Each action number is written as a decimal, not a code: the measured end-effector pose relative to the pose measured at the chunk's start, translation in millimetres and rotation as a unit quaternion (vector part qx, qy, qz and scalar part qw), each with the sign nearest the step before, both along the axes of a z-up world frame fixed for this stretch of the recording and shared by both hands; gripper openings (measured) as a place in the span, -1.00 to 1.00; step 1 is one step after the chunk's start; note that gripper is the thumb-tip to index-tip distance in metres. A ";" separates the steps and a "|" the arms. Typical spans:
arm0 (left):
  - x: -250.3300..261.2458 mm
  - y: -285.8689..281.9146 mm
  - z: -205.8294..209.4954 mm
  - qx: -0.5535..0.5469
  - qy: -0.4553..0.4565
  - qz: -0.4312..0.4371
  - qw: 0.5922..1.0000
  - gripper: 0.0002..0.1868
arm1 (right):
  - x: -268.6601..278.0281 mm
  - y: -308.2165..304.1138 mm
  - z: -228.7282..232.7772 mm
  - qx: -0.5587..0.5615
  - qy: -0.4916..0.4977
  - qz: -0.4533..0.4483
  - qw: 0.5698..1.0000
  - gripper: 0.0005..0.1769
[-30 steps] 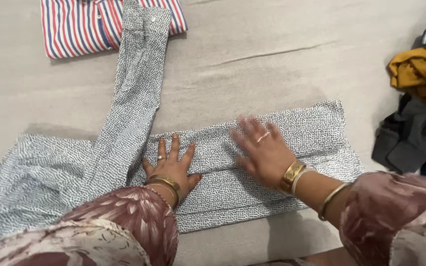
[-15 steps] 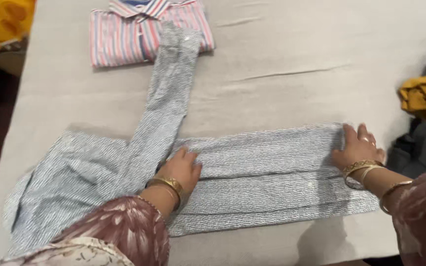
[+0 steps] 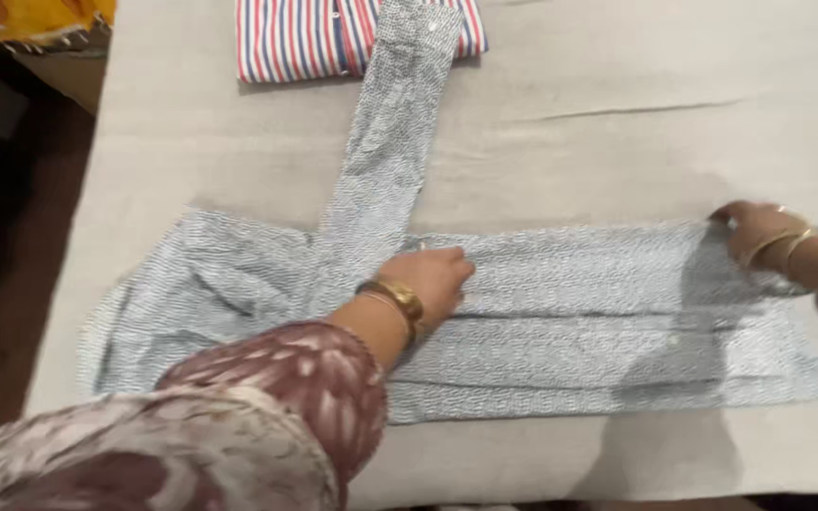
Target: The person folds a patterned shirt on a bed, smoothing and aligning the fabric, then folds a plaid shirt and places it on top. The person then picks up a pair of black pants and begins to fold them.
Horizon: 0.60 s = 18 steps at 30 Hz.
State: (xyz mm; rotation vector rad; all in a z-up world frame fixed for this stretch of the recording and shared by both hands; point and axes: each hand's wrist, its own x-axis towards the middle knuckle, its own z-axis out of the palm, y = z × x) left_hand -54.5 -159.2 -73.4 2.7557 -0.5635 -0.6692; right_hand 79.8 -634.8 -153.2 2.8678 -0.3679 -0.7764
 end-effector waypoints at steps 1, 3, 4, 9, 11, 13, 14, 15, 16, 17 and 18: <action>-2.9 -10.8 -0.8 0.030 0.051 -0.024 0.998 -0.55 | -2.1 -7.1 -1.8 0.010 -0.004 0.001 1.000 -0.52; -4.5 -31.5 0.1 0.060 0.115 0.015 0.991 -0.34 | 4.2 -20.9 0.9 0.005 -0.011 0.013 1.000 -0.50; -1.7 -41.2 2.2 0.078 0.147 0.031 0.986 -0.22 | 5.7 -26.4 0.7 0.004 -0.014 0.016 1.000 -0.48; 3.7 -82.3 19.5 0.145 0.247 0.137 0.948 -0.15 | 12.4 -45.8 16.8 0.067 0.016 0.014 0.998 -0.26; 8.5 -93.0 21.6 0.158 0.261 0.153 0.940 -0.10 | 8.4 -41.7 35.1 0.084 -0.003 -0.011 0.996 -0.24; 9.6 -96.6 16.3 0.175 0.267 0.137 0.938 -0.01 | -9.3 -23.4 52.9 0.067 -0.031 -0.057 0.996 -0.29; 11.5 -98.4 10.7 0.185 0.264 0.142 0.936 0.00 | -14.6 -4.2 55.7 0.054 -0.096 -0.058 0.992 -0.31; 10.9 -100.5 3.2 0.194 0.264 0.142 0.934 0.01 | -24.8 15.0 56.3 0.037 -0.158 -0.064 0.985 -0.33; 10.4 -101.4 -5.4 0.204 0.265 0.141 0.932 0.02 | -34.1 32.7 56.7 0.020 -0.219 -0.069 0.973 -0.33; 9.5 -99.5 -14.0 0.218 0.242 0.111 0.939 0.04 | -40.6 56.8 51.6 -0.010 -0.250 0.014 0.968 -0.25; 7.6 -97.5 -22.1 0.232 0.219 0.080 0.944 0.07 | -46.8 79.5 47.0 -0.039 -0.279 0.096 0.955 -0.15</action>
